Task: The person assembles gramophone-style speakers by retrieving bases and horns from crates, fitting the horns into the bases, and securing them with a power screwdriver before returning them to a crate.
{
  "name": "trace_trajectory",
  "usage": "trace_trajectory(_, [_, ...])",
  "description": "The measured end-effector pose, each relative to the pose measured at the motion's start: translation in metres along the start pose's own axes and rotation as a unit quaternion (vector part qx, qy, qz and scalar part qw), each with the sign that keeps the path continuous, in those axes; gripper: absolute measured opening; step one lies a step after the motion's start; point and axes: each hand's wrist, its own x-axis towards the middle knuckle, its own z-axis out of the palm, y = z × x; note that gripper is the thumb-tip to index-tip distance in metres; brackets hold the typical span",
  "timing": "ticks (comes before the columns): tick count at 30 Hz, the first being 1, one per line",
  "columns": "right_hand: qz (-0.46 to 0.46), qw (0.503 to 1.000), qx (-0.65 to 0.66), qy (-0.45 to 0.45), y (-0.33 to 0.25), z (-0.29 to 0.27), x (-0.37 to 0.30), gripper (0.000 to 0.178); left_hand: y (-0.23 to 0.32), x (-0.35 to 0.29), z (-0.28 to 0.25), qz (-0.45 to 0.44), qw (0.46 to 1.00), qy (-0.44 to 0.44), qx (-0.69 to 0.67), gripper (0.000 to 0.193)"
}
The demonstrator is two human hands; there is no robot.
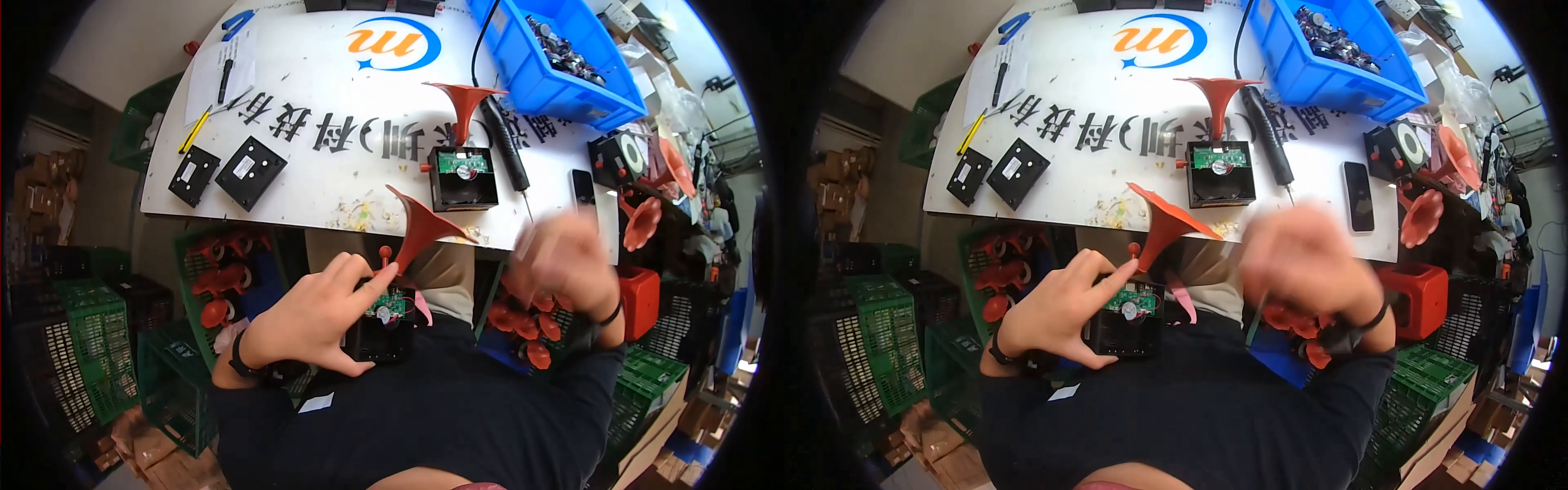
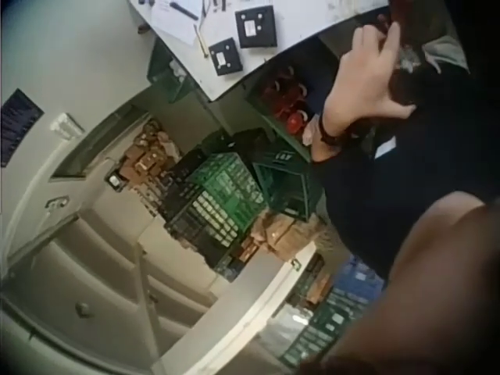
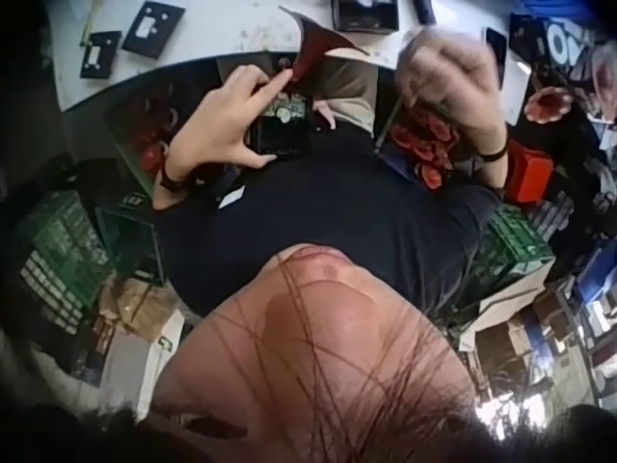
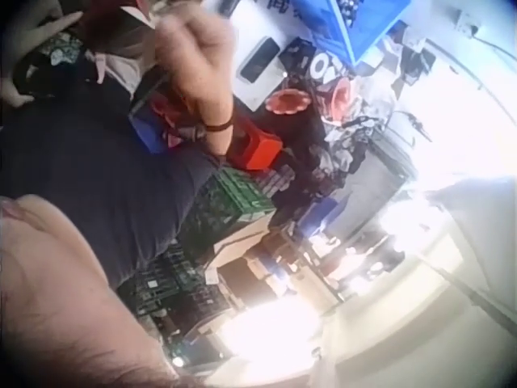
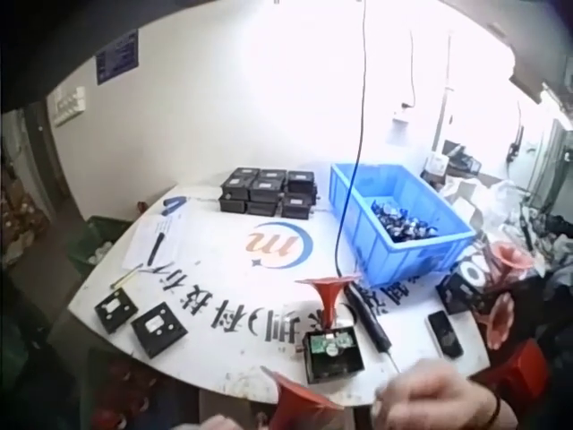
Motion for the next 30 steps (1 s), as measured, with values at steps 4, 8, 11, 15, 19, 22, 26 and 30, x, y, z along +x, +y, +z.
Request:
trace_trajectory(4, [-0.100, 0.919, -0.116, 0.363, -0.007, -0.166, 0.086, 0.040, 0.003, -0.001, 0.000, -0.051, 0.994, 0.086, -0.033, 0.111])
trace_trajectory(8, [-0.009, 0.831, -0.153, 0.535, 0.012, -0.365, 0.130, 0.025, -0.005, -0.002, 0.007, -0.082, 0.976, 0.195, -0.040, 0.110])
trace_trajectory(11, [0.066, 0.807, -0.191, 0.556, 0.046, -0.410, 0.138, 0.026, -0.013, -0.010, 0.015, -0.115, 0.963, 0.241, -0.047, 0.110])
trace_trajectory(15, [0.038, 0.820, -0.140, 0.554, 0.044, -0.390, 0.142, 0.028, -0.022, -0.015, 0.026, -0.146, 0.943, 0.290, -0.069, 0.110])
trace_trajectory(19, [-0.037, 0.899, -0.166, 0.404, 0.031, -0.265, 0.118, 0.025, -0.032, -0.012, 0.033, -0.179, 0.925, 0.327, -0.074, 0.108])
trace_trajectory(22, [-0.019, 0.931, -0.329, 0.159, 0.049, -0.148, 0.089, 0.021, -0.053, 0.005, 0.045, -0.159, 0.921, 0.352, -0.053, 0.106])
trace_trajectory(26, [-0.045, 0.915, -0.398, -0.051, 0.080, -0.044, 0.068, 0.048, -0.092, 0.033, 0.058, -0.107, 0.930, 0.350, -0.034, 0.103])
trace_trajectory(30, [-0.082, 0.886, -0.451, -0.078, 0.102, -0.013, 0.066, 0.057, -0.120, 0.046, 0.059, -0.067, 0.940, 0.334, -0.011, 0.103])
